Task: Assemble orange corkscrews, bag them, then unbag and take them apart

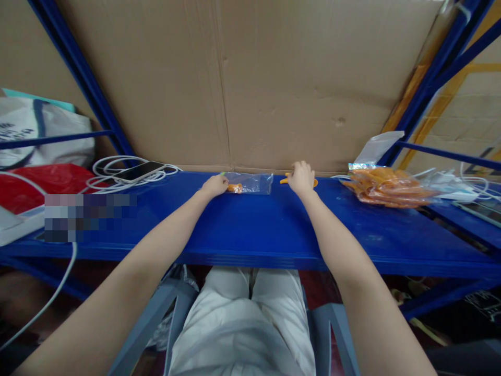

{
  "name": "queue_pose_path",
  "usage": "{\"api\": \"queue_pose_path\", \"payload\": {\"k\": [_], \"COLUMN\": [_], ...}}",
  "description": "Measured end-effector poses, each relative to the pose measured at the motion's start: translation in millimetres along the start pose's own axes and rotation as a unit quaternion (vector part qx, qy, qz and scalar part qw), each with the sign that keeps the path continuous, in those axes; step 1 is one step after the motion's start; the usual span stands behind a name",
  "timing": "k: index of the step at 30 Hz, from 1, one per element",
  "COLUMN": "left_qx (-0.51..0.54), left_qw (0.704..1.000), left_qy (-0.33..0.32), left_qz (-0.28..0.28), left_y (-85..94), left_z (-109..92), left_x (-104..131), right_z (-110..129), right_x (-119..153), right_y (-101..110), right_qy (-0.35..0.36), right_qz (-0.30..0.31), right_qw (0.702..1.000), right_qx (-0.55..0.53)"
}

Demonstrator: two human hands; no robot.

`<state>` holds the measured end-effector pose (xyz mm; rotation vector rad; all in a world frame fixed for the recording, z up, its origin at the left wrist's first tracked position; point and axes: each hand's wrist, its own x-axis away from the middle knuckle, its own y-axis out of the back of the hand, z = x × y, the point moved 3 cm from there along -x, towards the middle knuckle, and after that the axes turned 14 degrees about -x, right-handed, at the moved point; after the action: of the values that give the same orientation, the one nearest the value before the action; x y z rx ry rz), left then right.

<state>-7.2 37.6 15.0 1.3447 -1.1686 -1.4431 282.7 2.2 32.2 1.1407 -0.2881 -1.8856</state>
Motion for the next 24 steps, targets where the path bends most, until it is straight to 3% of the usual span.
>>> {"api": "queue_pose_path", "payload": {"k": [3, 6, 9, 12, 15, 19, 21, 24], "left_qx": [-0.008, -0.019, -0.023, -0.032, -0.041, -0.046, -0.040, -0.017], "left_qw": [1.000, 1.000, 1.000, 0.999, 0.999, 0.999, 0.999, 1.000], "left_qy": [0.022, 0.010, -0.006, -0.017, -0.022, -0.028, -0.024, -0.008], "left_qz": [0.002, 0.005, 0.004, 0.001, 0.000, 0.000, -0.004, -0.015], "left_y": [0.6, 0.0, -0.8, -1.3, -1.9, -2.8, -3.1, -3.9], "left_z": [6, 8, 9, 9, 11, 12, 12, 12], "left_x": [0, -2, -4, -5, -7, -9, -10, -11], "right_z": [-18, -30, -33, -31, -30, -29, -27, -19], "right_x": [1, 3, 4, 5, 1, -9, -11, -6], "right_y": [10, 11, 13, 18, 19, 10, 1, -11], "right_qy": [-0.054, -0.117, -0.159, -0.184, -0.165, -0.071, -0.061, -0.069], "right_qz": [-0.025, 0.032, 0.064, 0.042, 0.000, -0.033, 0.025, 0.161], "right_qw": [0.996, 0.989, 0.981, 0.977, 0.985, 0.990, 0.971, 0.926], "right_qx": [0.066, 0.081, 0.095, 0.098, 0.049, -0.120, -0.228, -0.334]}}
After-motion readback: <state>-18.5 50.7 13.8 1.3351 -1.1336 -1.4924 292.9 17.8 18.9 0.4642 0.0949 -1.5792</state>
